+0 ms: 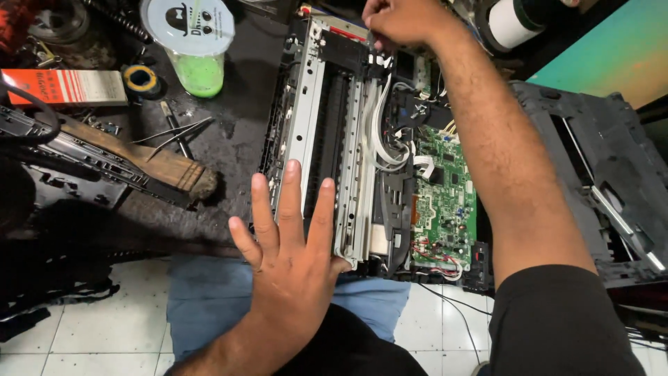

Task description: Disassembling a printer to access and remove internal components like the circuit board and scanner assembly.

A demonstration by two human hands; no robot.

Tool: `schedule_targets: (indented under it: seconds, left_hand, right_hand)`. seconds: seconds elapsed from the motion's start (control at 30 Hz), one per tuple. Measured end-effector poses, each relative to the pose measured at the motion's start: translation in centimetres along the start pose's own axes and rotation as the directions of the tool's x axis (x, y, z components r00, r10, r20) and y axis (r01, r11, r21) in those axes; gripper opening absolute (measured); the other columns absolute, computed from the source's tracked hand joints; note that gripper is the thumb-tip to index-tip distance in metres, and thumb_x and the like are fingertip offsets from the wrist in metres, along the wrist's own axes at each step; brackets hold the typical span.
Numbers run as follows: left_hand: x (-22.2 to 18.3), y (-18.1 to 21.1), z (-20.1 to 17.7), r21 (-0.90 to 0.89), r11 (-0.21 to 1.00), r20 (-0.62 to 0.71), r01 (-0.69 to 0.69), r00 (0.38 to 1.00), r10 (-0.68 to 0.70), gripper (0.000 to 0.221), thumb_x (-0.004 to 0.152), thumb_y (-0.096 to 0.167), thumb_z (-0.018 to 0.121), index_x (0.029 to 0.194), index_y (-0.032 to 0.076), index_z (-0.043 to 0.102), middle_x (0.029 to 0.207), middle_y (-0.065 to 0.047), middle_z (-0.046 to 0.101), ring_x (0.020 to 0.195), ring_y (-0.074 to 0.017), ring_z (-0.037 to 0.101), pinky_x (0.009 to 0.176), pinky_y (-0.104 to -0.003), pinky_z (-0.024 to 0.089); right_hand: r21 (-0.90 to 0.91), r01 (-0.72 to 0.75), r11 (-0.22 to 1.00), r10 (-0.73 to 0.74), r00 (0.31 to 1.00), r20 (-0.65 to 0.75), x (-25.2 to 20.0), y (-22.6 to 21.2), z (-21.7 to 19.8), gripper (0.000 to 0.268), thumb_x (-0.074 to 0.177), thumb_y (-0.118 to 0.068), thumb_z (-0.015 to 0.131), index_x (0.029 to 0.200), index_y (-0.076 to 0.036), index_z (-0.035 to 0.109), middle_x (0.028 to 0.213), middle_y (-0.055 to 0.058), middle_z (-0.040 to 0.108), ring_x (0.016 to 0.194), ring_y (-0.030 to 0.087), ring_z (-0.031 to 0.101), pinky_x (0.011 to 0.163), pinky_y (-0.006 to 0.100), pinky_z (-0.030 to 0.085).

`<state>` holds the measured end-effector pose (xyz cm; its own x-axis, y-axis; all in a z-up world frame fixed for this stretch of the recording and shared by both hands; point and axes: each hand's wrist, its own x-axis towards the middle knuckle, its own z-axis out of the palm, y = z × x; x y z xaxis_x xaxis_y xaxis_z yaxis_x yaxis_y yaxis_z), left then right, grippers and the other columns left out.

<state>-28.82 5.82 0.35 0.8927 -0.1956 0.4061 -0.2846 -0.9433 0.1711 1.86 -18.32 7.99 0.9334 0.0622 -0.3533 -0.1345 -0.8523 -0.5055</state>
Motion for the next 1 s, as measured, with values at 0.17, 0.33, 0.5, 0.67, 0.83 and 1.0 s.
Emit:
schedule_targets:
  seconds: [0.17,0.33,0.5,0.67,0.83,1.0]
  left_hand:
    - [0.2,0.0,0.2,0.021,1.000,-0.018,-0.004,1.000,0.005,0.136,0.032,0.071,0.087,0.156,0.029,0.048,0.170,-0.018,0.030,0.155,-0.0476,0.026,0.119,-0.064,0.007]
    - [0.1,0.1,0.3,-0.020,1.000,-0.018,0.002,1.000,-0.002,0.139,0.028,0.066,0.090,0.155,0.028,0.049,0.169,-0.018,0.031,0.154,-0.0480,0.027,0.118,-0.064,0.009]
    - [0.2,0.0,0.2,-0.012,1.000,-0.002,0.012,1.000,-0.012,0.139,0.029,0.070,0.088,0.155,0.028,0.047,0.170,-0.018,0.030,0.155,-0.0465,0.026,0.119,-0.063,0.007]
    - [0.3,0.0,0.0,-0.049,0.999,-0.001,0.019,1.000,-0.019,0.139,0.026,0.068,0.089,0.153,0.028,0.048,0.169,-0.016,0.029,0.154,-0.0455,0.025,0.116,-0.065,0.018]
    - [0.3,0.0,-0.3,-0.064,0.998,0.002,0.007,1.000,-0.007,0.135,0.030,0.062,0.091,0.153,0.027,0.049,0.168,-0.017,0.030,0.153,-0.0471,0.027,0.115,-0.066,0.017]
    - [0.2,0.0,0.2,0.027,1.000,-0.008,0.007,1.000,-0.007,0.140,0.028,0.073,0.088,0.155,0.029,0.051,0.169,-0.016,0.036,0.155,-0.0463,0.029,0.121,-0.062,-0.001]
  right_hand:
    - [0.015,0.157,0.987,-0.158,0.986,0.045,-0.1,1.0,-1.4,0.016,0.103,0.002,0.055,0.111,-0.005,0.067,0.091,0.010,0.072,0.078,0.011,0.073,0.068,0.022,0.059]
    - [-0.034,0.202,0.979,-0.200,0.979,0.043,-0.6,1.1,-1.0,0.013,0.103,0.001,0.058,0.110,-0.004,0.068,0.095,0.010,0.074,0.079,0.012,0.073,0.073,0.023,0.062]
    - [-0.034,0.258,0.966,-0.255,0.965,0.067,-0.1,1.3,-0.9,0.012,0.102,0.000,0.060,0.106,-0.007,0.069,0.095,0.007,0.071,0.077,0.009,0.071,0.079,0.023,0.062]
    - [-0.165,0.334,0.928,-0.317,0.941,0.118,1.0,1.4,-1.4,0.014,0.103,-0.001,0.056,0.105,-0.008,0.067,0.100,0.007,0.072,0.079,0.012,0.073,0.083,0.028,0.059]
    - [-0.281,0.389,0.878,-0.359,0.921,0.153,0.7,0.7,-1.2,0.014,0.105,0.000,0.055,0.108,-0.008,0.066,0.107,0.010,0.071,0.084,0.015,0.072,0.089,0.036,0.056]
    - [-0.426,0.270,0.864,-0.229,0.963,0.145,-0.7,-1.1,-0.6,0.016,0.108,-0.004,0.050,0.114,-0.013,0.062,0.103,0.008,0.066,0.086,0.018,0.067,0.080,0.040,0.050]
